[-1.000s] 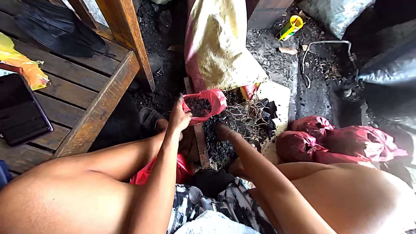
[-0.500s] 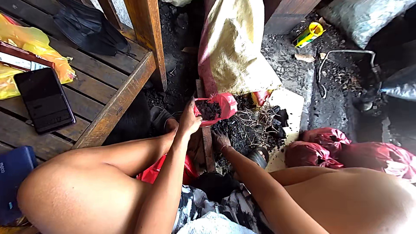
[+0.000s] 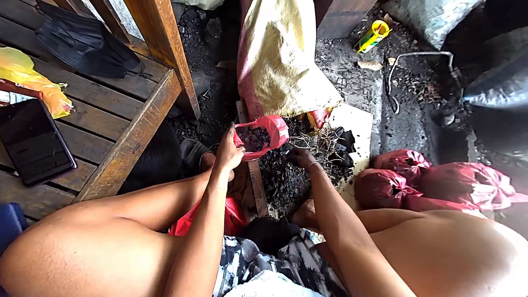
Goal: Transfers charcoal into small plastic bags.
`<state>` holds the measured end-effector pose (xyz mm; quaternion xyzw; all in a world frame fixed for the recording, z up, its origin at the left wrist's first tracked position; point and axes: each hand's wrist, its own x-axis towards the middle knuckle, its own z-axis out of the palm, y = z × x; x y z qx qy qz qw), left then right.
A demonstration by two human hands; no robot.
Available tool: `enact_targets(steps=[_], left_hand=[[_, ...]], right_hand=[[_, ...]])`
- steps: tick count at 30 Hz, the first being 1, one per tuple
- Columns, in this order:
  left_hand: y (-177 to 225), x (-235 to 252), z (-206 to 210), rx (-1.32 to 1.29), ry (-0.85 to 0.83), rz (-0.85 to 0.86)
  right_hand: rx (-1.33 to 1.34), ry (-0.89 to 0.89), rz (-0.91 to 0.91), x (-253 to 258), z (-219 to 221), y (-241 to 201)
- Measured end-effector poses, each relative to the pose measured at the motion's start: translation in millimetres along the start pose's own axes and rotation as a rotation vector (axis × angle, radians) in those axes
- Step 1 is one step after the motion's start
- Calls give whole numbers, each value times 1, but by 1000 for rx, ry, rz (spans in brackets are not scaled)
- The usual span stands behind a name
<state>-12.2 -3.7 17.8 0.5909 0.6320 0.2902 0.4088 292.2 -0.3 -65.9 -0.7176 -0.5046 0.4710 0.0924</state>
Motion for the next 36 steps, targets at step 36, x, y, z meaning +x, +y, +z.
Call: enact_targets(steps=[36], left_hand=[[-5,-1,1,-63,-10,35]], right_hand=[[169,-6,-564,-32,4,-162]])
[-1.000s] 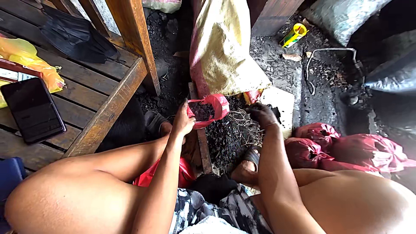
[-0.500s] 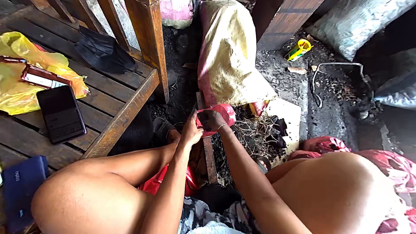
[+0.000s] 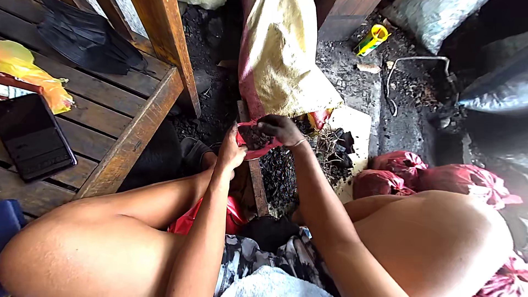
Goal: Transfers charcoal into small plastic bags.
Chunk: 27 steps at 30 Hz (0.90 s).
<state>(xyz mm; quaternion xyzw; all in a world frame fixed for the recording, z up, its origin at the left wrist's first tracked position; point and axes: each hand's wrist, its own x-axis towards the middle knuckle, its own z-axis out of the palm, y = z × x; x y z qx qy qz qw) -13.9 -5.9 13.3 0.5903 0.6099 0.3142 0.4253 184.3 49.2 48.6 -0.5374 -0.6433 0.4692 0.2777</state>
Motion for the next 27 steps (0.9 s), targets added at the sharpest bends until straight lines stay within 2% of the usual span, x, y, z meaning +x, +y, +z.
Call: enact_targets(steps=[2,3,5,7,9,11,15,19,23,25,27], left_hand=[[-1,-1,-2,-14,14,-6],[-1,2,-3,-14,21,-7],[0,6,-2,1,23,-13],[3,6,-1,21,21,-16],[4,6,0,25,16,-19],[2,5,0,13,10,-26],[0,5,-4,14,0,-66],[3,7,-7,15,-2,-95],[5,6,-9,21,3,-124],[8,5,-11,34,-4,-147],[10,6,-12,37,-7,-163]], right_hand=[[185,138,2,-10,-22,1],[187,247,35,-12,-34,10],[1,441,167,-14,-51,52],[-253,400,399,-22,-51,92],[-372,232,601,-25,-30,117],[-413,122,694,-24,-3,126],[-494,167,807,-25,28,150],[-494,207,858,-19,36,164],[-457,238,817,2,53,160],[-519,283,759,9,64,176],[-574,247,722,14,72,183]])
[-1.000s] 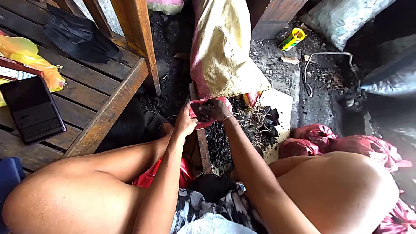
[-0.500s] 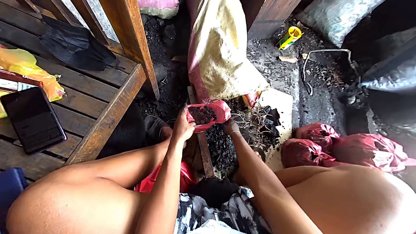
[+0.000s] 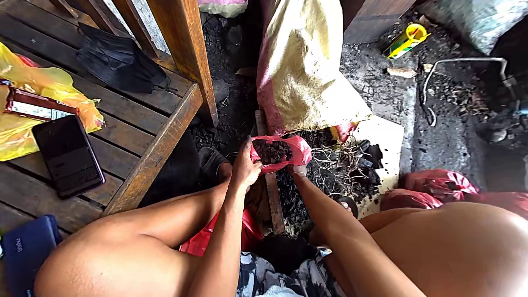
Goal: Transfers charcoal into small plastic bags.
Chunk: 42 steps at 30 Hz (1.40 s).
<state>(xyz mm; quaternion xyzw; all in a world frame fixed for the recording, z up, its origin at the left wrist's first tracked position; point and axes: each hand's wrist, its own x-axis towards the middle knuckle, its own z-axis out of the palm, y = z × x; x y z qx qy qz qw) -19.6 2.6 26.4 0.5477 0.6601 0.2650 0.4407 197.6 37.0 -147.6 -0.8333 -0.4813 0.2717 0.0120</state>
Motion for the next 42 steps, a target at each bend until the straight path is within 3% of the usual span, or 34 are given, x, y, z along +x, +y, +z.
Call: enact_targets(steps=[3,10,15,21,27,30,34,38,42], left_hand=[[-1,4,3,-18,-3,12],[-7,6,7,-44,5,53],[-11,7,10,-57,13,93],[-10,6,10,-21,11,138],[-6,1,11,-11,-2,139],[0,-1,12,7,-19,141],[1,-1,12,14,-28,145],[-1,-1,7,37,-42,111],[-5,0,4,-20,-31,91]], right_hand=[[-73,-108,-26,-15,-7,-6],[-149,-81,-93,-40,-4,2],[23,-92,-119,-36,-38,20],[279,-355,-116,-12,-82,52],[651,-245,-79,-29,-156,58],[750,-173,-204,-43,-205,41],[954,-201,-541,-62,-240,-4],[915,-486,-772,-79,-215,-72],[507,-638,-791,-81,-151,-111]])
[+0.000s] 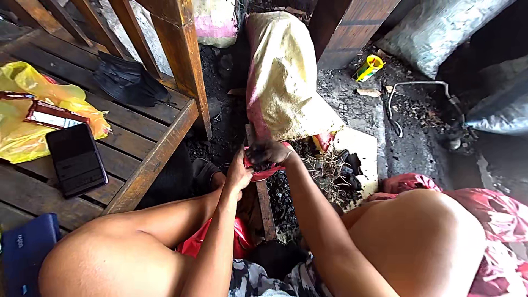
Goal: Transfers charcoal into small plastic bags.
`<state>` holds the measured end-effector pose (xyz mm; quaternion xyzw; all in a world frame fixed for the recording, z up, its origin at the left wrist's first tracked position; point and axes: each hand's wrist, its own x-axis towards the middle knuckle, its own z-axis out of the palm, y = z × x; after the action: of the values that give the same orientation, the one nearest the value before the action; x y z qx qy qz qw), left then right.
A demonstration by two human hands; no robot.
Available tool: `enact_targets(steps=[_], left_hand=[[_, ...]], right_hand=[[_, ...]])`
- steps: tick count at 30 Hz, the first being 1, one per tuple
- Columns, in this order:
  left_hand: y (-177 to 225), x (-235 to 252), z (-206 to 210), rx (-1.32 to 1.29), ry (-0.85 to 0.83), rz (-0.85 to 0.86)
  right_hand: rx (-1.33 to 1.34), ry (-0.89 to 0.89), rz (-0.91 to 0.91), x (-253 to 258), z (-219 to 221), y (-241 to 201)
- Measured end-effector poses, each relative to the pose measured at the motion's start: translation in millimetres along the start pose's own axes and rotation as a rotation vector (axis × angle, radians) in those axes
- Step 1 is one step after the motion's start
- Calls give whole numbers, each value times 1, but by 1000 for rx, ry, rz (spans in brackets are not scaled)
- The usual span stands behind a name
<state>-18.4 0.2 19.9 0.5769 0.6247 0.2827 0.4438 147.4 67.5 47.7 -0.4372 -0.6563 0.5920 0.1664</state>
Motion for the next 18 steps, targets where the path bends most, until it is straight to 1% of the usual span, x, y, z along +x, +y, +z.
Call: enact_targets(steps=[1,3,4,6,8,11,13,14,16,18], left_hand=[[1,-1,-1,-1,-2,-15],[4,-2,-3,14,-18,-44],[5,-2,-3,21,-20,-48],[7,-1,-2,30,-24,-44],[7,1,1,35,-23,-35],[8,2,3,30,-13,-20],[7,2,4,22,-7,-5],[6,2,5,14,-3,7],[2,1,5,-8,9,26],[0,1,6,-3,23,22]], right_hand=[[-159,-15,70,11,10,10],[-479,35,213,28,21,29],[-567,70,270,30,23,35],[-631,157,350,25,22,42],[-626,236,392,14,18,42],[-536,269,340,1,8,38],[-589,216,329,-6,-1,29],[-627,159,306,-9,-4,21],[-661,25,187,-18,-7,2],[-580,-31,39,-29,-12,-17]])
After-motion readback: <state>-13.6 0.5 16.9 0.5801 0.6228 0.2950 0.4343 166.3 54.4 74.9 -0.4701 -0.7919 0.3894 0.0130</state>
